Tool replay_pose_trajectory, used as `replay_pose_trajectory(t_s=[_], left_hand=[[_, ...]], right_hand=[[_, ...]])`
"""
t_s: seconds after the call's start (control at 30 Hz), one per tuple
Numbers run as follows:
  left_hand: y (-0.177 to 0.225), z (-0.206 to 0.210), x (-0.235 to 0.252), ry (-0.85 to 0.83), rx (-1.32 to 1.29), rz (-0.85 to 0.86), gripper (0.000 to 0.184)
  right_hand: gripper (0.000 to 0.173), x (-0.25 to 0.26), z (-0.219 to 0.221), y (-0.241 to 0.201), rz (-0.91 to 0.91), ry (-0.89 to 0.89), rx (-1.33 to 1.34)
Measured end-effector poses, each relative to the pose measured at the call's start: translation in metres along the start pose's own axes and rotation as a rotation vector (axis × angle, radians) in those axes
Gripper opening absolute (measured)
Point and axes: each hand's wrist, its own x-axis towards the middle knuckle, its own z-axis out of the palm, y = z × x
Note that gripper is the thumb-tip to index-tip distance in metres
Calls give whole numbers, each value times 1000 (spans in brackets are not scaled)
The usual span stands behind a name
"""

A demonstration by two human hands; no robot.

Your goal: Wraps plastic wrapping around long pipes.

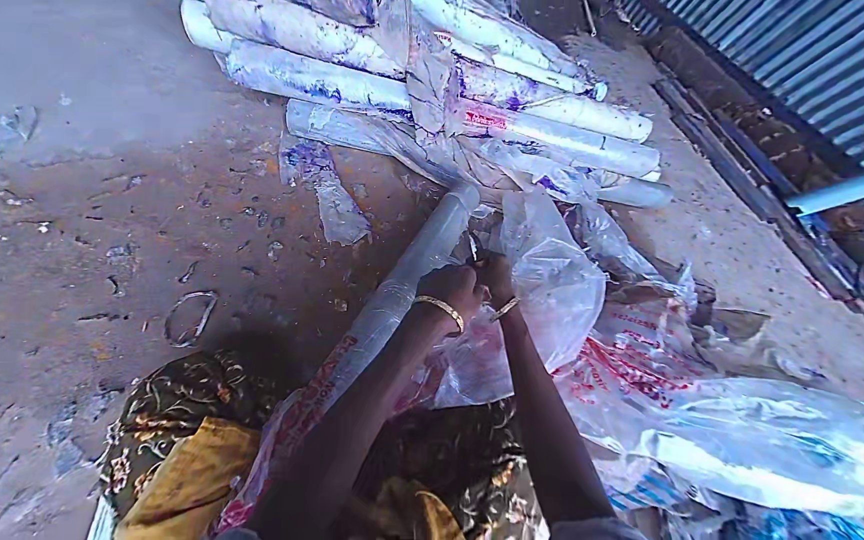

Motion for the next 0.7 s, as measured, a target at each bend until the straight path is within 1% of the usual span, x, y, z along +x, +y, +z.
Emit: replay_pose_trajectory(t_s=[0.03,0.07,0.1,0.13,0.17,0.23,0.27,0.3,0.37,0.4,0.47,0.5,0.53,0.57,0.6,0.63,0.67,0.7], left_hand=[[-18,-8,8,89,50,-41,36],[-37,-16,13,96,112,-90,37],[-53,-19,16,45,186,-121,40],[-65,-16,18,-39,242,-116,47],[-68,-8,14,-135,281,-91,61],[-53,26,-8,-270,282,-18,88],[-44,50,-20,-309,236,11,93],[-38,75,-29,-324,194,48,93],[-27,119,-31,-325,150,145,90],[-24,134,-27,-322,152,194,90],[-18,153,-15,-316,197,238,94],[-13,157,-13,-326,222,229,93],[-5,158,-16,-342,263,218,89],[3,154,-23,-378,325,211,81],[9,151,-36,-423,402,221,70],[12,144,-49,-478,468,252,62],[13,134,-63,-543,505,271,63],[11,120,-75,-567,512,275,68]], right_hand=[[16,12,-21,-32,272,-149,-120],[20,22,-29,-46,399,-182,-199],[21,29,-29,-51,440,-175,-271],[22,33,-25,-52,423,-151,-319],[24,38,-22,-52,377,-126,-331],[27,46,-20,-60,352,-100,-306],[30,47,-23,-67,373,-70,-267],[31,44,-27,-72,383,-24,-221],[28,21,-37,-74,331,76,-100],[27,3,-45,-81,323,84,-31],[28,-35,-60,-101,350,-9,-15],[36,-53,-65,-107,368,-78,-92],[50,-69,-67,-115,400,-159,-210],[67,-83,-65,-120,449,-237,-311],[77,-96,-59,-120,521,-309,-405],[76,-105,-54,-115,576,-333,-481],[66,-111,-51,-103,598,-292,-525],[54,-112,-55,-89,611,-207,-531]])
